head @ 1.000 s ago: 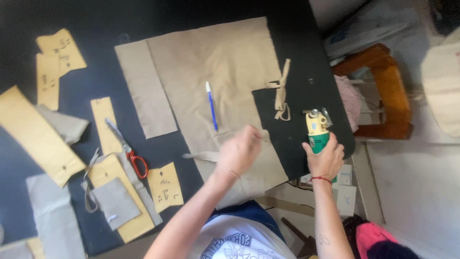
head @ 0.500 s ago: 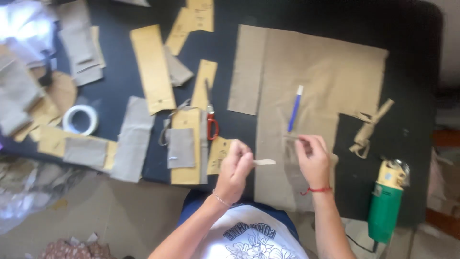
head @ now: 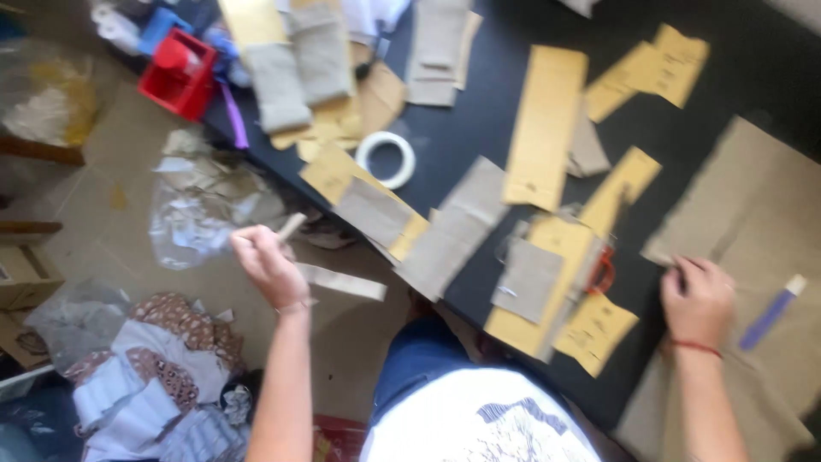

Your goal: The person marks a pattern on a large piece of beige fabric using a pen and a cardboard template. They then use a green electric rotary cutter to cut the fabric along the marked lines. The person handles the cut fabric pieces, folding and stacking them on the table.

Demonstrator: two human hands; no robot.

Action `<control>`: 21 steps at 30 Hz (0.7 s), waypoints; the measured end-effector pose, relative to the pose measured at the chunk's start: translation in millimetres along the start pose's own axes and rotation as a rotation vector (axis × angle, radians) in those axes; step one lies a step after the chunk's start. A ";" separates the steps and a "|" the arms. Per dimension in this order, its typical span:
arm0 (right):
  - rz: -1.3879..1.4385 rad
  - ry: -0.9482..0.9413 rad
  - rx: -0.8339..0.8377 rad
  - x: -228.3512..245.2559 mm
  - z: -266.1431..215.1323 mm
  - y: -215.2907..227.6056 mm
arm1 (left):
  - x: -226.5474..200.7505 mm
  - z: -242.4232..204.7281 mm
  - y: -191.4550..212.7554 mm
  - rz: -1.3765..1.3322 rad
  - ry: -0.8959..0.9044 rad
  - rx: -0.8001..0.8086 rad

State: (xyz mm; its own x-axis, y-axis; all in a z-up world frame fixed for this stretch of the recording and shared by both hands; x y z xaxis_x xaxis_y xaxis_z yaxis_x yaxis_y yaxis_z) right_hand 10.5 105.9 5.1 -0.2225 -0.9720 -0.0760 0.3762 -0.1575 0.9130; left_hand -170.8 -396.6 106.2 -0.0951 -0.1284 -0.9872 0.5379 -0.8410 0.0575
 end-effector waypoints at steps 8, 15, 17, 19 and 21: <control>-0.129 -0.136 0.090 -6.1 -3.0 -37.3 | 95.0 221.9 52.0 0.474 -0.426 -0.041; 0.164 -0.372 -0.014 39.5 74.4 47.4 | 48.7 144.9 -54.7 0.571 -0.669 0.276; 0.224 -0.440 0.030 57.3 110.9 82.8 | 33.6 92.0 -107.3 0.409 -0.540 0.486; 0.288 -0.503 0.064 65.3 135.7 101.6 | 28.7 43.8 -155.5 0.242 -0.408 0.679; 0.390 -0.564 -0.025 60.4 149.5 107.2 | 38.2 -0.5 -207.7 0.231 -0.148 0.968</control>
State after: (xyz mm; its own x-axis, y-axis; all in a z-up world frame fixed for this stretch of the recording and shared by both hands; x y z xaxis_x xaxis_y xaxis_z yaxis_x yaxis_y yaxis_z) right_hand -97.0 56.4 158.3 -0.4988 -0.7198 0.4828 0.5428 0.1748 0.8215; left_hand -285.8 -226.6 56.5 -0.2127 -0.3513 -0.9118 -0.3496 -0.8440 0.4067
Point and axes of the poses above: each hand's wrist, its own z-axis towards the middle knuckle, its own y-axis out of the back of the hand, x = y × z, the point moved 2 cm from there along z, towards the middle knuckle, and after that the axes turned 10 degrees about -z, right-handed, at the moved point
